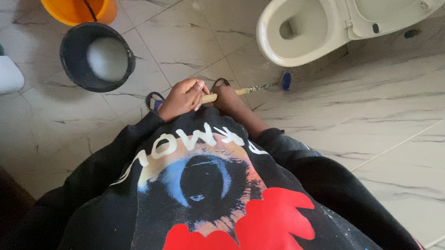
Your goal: The person joins two sections of a cleaning tool handle by hand, rotating and pressing them together repeatedly to secure the connection while standing in a bathroom.
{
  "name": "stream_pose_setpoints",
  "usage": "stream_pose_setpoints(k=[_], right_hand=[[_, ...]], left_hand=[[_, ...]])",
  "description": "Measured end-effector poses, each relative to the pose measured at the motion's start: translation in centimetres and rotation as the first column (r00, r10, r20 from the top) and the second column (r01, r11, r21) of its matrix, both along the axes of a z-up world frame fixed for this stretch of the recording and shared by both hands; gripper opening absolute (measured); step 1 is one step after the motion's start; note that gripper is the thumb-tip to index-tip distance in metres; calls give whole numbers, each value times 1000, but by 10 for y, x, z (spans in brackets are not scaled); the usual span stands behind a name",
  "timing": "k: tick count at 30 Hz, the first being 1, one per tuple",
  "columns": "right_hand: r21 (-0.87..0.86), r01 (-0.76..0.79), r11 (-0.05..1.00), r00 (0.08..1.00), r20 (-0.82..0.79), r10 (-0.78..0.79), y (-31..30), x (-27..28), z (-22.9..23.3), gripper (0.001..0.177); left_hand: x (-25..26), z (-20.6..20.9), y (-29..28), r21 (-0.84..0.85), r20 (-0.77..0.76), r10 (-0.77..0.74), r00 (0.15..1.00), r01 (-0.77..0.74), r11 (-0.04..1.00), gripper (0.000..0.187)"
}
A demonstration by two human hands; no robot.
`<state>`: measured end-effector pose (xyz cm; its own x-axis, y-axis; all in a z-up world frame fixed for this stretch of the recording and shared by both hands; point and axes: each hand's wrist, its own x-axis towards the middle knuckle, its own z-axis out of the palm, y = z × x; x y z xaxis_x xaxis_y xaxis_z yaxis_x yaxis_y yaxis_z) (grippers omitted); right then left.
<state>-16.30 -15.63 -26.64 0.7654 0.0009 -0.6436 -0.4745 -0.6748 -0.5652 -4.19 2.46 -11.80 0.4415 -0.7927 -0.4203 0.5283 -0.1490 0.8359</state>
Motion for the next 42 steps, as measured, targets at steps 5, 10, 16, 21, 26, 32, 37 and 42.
stream_pose_setpoints(k=[5, 10, 16, 21, 26, 32, 37, 42], right_hand=[[-21, 8, 1000, 985, 174, -4, 37, 10, 9, 46], [-30, 21, 999, 988, 156, -16, 75, 16, -4, 39], [-40, 42, 998, 970, 242, -31, 126, 21, 16, 19], [-145, 3, 989, 989, 150, 19, 160, 25, 43, 16], [-221, -74, 972, 987, 124, 103, 188, 34, 61, 16], [-204, -133, 970, 989, 34, 142, 208, 48, 68, 15], [-177, -106, 978, 994, -36, 102, 209, 39, 57, 19], [-40, -51, 998, 990, 129, 55, 207, 19, 20, 28]], left_hand=[[7, 7, 38, -50, 6, 24, 1000, -24, 998, 29], [17, 33, 75, -9, 91, -29, 995, 30, 1000, 28], [22, 53, 123, 53, 108, -57, 993, 52, 997, 30], [18, 53, 157, 5, 60, -65, 996, 65, 998, 30], [22, 61, 185, 57, 111, -56, 992, 50, 997, 32], [33, 66, 204, 66, 95, 4, 995, -10, 998, 34], [28, 56, 204, 84, 115, -83, 990, 74, 994, 31], [21, 41, 205, 14, 61, -110, 992, 109, 994, 29]])
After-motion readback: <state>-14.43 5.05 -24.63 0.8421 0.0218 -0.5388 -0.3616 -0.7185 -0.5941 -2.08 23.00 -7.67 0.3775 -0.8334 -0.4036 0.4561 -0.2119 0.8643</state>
